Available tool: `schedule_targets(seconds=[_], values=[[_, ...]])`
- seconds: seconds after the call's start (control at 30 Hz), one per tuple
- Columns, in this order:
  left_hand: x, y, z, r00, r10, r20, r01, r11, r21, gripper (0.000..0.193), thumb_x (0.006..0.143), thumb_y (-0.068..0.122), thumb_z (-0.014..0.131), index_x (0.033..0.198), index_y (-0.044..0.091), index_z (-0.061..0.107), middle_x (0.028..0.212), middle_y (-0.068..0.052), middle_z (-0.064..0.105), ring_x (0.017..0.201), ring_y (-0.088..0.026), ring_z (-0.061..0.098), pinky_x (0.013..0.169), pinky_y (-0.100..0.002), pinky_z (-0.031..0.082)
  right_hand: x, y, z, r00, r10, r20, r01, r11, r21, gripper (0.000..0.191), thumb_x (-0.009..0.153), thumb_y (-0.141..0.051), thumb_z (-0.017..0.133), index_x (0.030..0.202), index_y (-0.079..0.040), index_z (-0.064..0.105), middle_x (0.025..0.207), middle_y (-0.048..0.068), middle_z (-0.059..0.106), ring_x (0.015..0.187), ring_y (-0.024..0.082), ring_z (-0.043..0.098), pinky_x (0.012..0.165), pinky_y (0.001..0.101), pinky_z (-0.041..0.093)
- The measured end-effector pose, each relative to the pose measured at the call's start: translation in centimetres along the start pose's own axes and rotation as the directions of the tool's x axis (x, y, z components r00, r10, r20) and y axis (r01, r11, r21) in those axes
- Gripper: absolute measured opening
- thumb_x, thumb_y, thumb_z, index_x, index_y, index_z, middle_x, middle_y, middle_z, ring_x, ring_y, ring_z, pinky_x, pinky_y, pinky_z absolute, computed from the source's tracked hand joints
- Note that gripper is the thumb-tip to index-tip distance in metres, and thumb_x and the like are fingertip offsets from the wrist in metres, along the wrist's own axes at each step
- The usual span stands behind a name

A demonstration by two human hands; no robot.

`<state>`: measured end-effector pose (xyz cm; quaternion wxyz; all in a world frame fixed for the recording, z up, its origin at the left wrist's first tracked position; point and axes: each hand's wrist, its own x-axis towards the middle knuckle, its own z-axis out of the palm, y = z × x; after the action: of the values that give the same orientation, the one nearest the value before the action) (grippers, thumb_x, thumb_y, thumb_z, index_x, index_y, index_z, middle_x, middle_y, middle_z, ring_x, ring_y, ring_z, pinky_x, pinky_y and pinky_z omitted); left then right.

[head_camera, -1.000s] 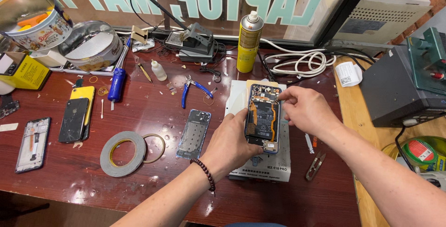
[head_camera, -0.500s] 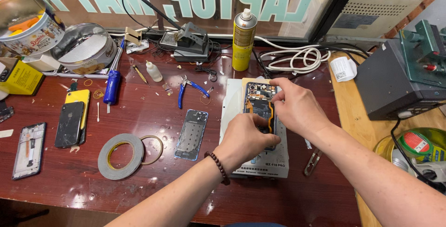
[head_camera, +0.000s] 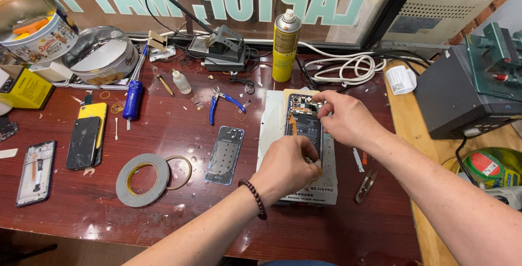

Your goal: The person disassembles a smartphone by removing the back cover and battery, then uses tweezers to detach and reattach internal ribbon cables and connectors. The person also uses a cotton swab to clean the camera module area before repositioning the battery and cover.

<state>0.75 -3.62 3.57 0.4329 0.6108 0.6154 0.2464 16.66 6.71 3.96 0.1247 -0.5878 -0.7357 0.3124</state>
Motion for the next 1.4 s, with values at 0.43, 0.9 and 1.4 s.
schedule_targets(seconds=[0.43, 0.9, 1.4], values=[[-1.5, 0.9, -1.2, 0.986, 0.134, -0.099, -0.115, 0.977, 0.178, 0.06, 0.072, 0.015, 0.083, 0.126, 0.002, 0.063, 0.114, -0.021, 0.067, 0.109, -0.038, 0.065, 0.093, -0.044, 0.052, 0.1, 0.7, 0.8, 0.996, -0.02, -0.083, 0.018, 1.0, -0.021, 0.042, 0.085, -0.006, 0.063, 0.126, -0.011, 0.068, 0.094, 0.007, 0.077, 0.088, 0.023, 0.075, 0.082, 0.0368, 0.058], [0.5, -0.2, -1.8, 0.993, 0.0, -0.12, 0.002, 1.0, 0.017, 0.052, 0.076, 0.022, 0.08, 0.123, 0.003, 0.068, 0.087, -0.015, 0.076, 0.083, -0.025, 0.075, 0.078, -0.036, 0.059, 1.6, 14.2, 4.7, 0.872, 0.464, 0.156, -0.472, 0.881, 0.019, 0.034, 0.085, -0.011, 0.076, 0.118, -0.006, 0.074, 0.099, 0.014, 0.079, 0.071, 0.023, 0.072, 0.065, 0.0351, 0.06], [1.1, -2.0, -3.4, 0.977, -0.133, -0.166, 0.116, 0.987, -0.109, 0.037, 0.08, 0.019, 0.078, 0.111, -0.001, 0.074, 0.075, -0.008, 0.072, 0.063, -0.013, 0.067, 0.058, -0.031, 0.054, -0.9, 13.3, 10.9, 0.882, 0.463, -0.088, -0.47, 0.88, -0.076, 0.035, 0.087, -0.03, 0.079, 0.113, -0.006, 0.075, 0.113, 0.016, 0.075, 0.11, 0.031, 0.071, 0.095, 0.0434, 0.056]])
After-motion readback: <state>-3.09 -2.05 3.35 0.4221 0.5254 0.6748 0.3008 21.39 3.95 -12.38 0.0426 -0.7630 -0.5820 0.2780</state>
